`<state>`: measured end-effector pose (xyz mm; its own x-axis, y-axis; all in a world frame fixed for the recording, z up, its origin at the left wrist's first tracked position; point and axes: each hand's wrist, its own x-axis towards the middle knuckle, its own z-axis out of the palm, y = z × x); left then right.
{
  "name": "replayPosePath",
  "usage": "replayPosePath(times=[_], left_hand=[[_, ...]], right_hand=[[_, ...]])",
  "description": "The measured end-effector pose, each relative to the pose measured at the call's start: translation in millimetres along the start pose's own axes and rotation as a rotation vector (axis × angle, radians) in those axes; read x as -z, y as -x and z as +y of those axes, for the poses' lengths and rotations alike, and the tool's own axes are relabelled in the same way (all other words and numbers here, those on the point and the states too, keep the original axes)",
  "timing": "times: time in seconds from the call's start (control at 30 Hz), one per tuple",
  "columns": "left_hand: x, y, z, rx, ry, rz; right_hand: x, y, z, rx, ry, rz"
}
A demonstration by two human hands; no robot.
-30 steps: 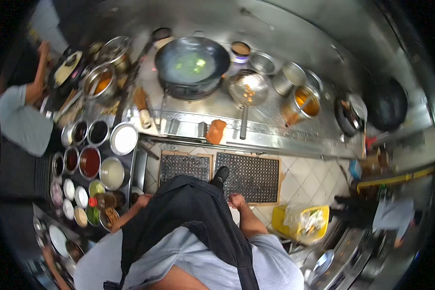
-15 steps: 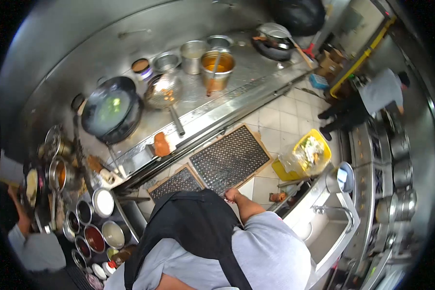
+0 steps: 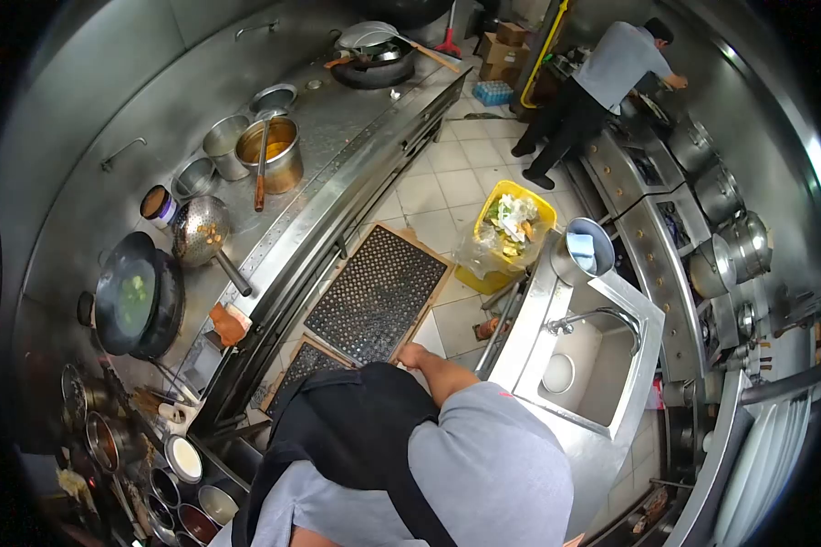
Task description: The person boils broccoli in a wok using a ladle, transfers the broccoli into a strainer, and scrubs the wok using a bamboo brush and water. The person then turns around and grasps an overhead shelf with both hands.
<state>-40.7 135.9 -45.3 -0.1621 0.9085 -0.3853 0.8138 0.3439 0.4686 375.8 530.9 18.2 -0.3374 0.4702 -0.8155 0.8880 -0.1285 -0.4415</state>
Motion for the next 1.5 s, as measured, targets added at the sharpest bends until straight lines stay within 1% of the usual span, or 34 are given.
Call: replayPosePath(times=[0.1,0.2,0.33,0.37,0.43,0.47,0.53,0.6,0.63,0.7,0.73,0.8,0.9,0.93,0.97,1.0,1.03,1.07,1.13,1.17,1.2,1.23,1.33,1.37,1.43,1.47,1.5], left_hand=[[4.7,-2.4,17.8,-0.018,-0.019,0.002],[6.4,1.7,35.5,-0.088,-0.059,0.009],[-15.3,9.6,26.7,0.119,0.105,-0.012],[-22.8,11.3,26.1,0.166,0.155,-0.010],[-35.5,17.6,26.5,0.294,0.320,0.020],[-42.4,19.0,27.1,0.362,0.427,0.045],[-55.2,23.1,34.4,0.531,0.775,0.133],[-66.1,30.1,44.1,0.620,0.981,0.212],[-61.9,42.3,46.2,0.574,0.813,0.171],[-50.6,67.1,54.0,0.485,0.465,0.114],[-73.7,77.2,36.6,0.447,0.360,0.076],[-58.1,95.4,49.0,0.366,0.148,0.013],[-103.4,100.6,68.5,0.475,0.375,0.067],[-101.6,107.7,77.7,0.343,0.183,0.120],[-101.2,118.0,88.6,0.369,0.103,0.087],[-116.0,123.5,85.4,0.394,0.025,0.052],[-132.6,127.7,75.6,0.421,0.067,0.025],[-137.5,132.4,80.0,0.492,0.153,0.003],[-71.7,133.9,122.8,0.608,0.299,-0.060],[-22.5,132.5,154.6,0.655,0.350,-0.087],[-33.8,131.8,146.6,0.650,0.369,-0.062],[-37.8,130.9,142.9,0.643,0.388,-0.038],[-70.7,112.6,101.7,0.604,0.431,0.036],[-69.6,108.7,100.0,0.640,0.539,0.088],[-66.5,100.7,97.1,0.700,0.754,0.207],[-81.1,95.8,81.2,0.647,0.767,0.237],[-81.1,92.4,78.6,0.648,0.781,0.229]], right_hand=[[-2.5,-15.4,47.9,-0.100,0.015,-0.049],[-1.5,-17.6,88.5,-0.190,-0.004,-0.062],[3.6,5.1,93.6,-0.224,0.027,-0.040],[-1.2,6.5,91.0,-0.225,-0.012,-0.060],[-7.7,5.2,85.7,-0.229,-0.083,-0.096],[-5.6,5.0,72.6,-0.221,-0.040,-0.099],[-10.0,8.3,51.2,-0.212,0.058,-0.118],[-10.6,-12.1,38.3,-0.086,0.103,-0.153],[-9.6,-24.4,28.4,-0.018,0.121,-0.168],[-0.2,-28.4,-4.6,-0.021,0.048,-0.156],[2.6,-30.8,-22.4,-0.025,0.010,-0.154],[9.5,-39.0,-53.6,0.017,0.035,-0.153],[13.8,-58.0,-80.5,0.066,0.039,-0.122],[13.2,-63.3,-84.0,0.081,0.045,-0.116],[11.1,-66.7,-84.9,0.092,0.024,-0.132],[9.1,-69.3,-86.7,0.102,0.004,-0.148],[8.2,-72.8,-89.2,0.113,-0.016,-0.162],[1.7,-81.7,-81.7,0.145,-0.020,-0.186],[3.0,-54.1,-87.1,0.127,0.040,-0.170],[3.5,-38.2,-91.7,0.115,0.067,-0.160],[0.3,-41.6,-79.9,0.070,0.064,-0.187],[-1.7,-56.7,-58.4,0.076,0.068,-0.219],[-3.8,-128.5,35.8,0.285,0.040,-0.373],[-2.7,-140.3,58.7,0.303,0.016,-0.404],[2.7,-127.9,60.2,0.223,-0.091,-0.389],[7.6,-108.5,59.4,0.308,0.001,-0.357],[8.0,-110.7,65.9,0.337,0.032,-0.352]])
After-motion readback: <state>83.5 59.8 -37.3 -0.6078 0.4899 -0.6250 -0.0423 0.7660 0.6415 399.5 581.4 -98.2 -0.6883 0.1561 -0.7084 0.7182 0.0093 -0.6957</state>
